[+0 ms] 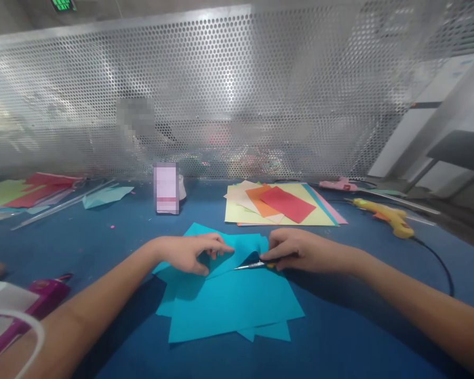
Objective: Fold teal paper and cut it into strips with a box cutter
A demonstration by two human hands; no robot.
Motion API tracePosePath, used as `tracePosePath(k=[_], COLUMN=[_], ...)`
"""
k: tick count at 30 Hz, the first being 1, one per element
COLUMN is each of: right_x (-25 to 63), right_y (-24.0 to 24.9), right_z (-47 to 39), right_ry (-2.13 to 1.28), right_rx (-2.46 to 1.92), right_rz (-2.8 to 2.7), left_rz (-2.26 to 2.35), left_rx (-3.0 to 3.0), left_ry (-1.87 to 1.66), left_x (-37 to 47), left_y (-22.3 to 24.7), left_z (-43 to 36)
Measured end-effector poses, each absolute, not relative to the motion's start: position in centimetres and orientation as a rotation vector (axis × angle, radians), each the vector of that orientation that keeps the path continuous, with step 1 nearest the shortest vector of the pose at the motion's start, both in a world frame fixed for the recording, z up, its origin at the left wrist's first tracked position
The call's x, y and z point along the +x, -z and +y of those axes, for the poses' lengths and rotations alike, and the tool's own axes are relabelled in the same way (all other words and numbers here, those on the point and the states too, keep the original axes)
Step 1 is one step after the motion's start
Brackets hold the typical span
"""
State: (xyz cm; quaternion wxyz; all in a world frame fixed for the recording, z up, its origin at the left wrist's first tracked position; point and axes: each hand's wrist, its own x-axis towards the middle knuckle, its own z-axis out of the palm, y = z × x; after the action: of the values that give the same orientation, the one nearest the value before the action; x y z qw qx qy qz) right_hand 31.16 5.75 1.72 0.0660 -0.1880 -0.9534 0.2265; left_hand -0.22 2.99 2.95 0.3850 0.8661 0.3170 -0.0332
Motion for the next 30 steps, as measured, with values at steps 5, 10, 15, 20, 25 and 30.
tracePosePath(k=[5, 10, 15, 20, 25, 30], right_x=[30.8, 30.4, 29.8, 29.1, 28.9, 29.0], right_y=[-1.7, -1.5, -0.8, -0.6, -0.7, -0.8], right_z=[5.4, 5.3, 5.1, 4.6, 4.6, 4.9], right_ry=[-0.559, -0.533, -0.488, -0.389, -0.385, -0.487], right_rx=[-0.525, -0.496, -0.449, -0.394, -0.374, -0.371], right_rz=[-2.893, -2.896, -2.843, -2.794, -2.795, -2.818], left_rz=[0.782, 0.792, 0.803, 0.822, 0.826, 0.836], left_rx=[2.2, 2.21, 2.238, 2.237, 2.24, 2.227], left_ry=[0.075, 0.089, 0.099, 0.088, 0.08, 0.089], left_x=[-0.4, -0.4, -0.3, -0.4, -0.5, -0.5], left_y=[-2.8, -2.8, -2.5, -2.6, -2.6, -2.5], left_z=[3.1, 3.1, 3.2, 3.0, 2.9, 3.0])
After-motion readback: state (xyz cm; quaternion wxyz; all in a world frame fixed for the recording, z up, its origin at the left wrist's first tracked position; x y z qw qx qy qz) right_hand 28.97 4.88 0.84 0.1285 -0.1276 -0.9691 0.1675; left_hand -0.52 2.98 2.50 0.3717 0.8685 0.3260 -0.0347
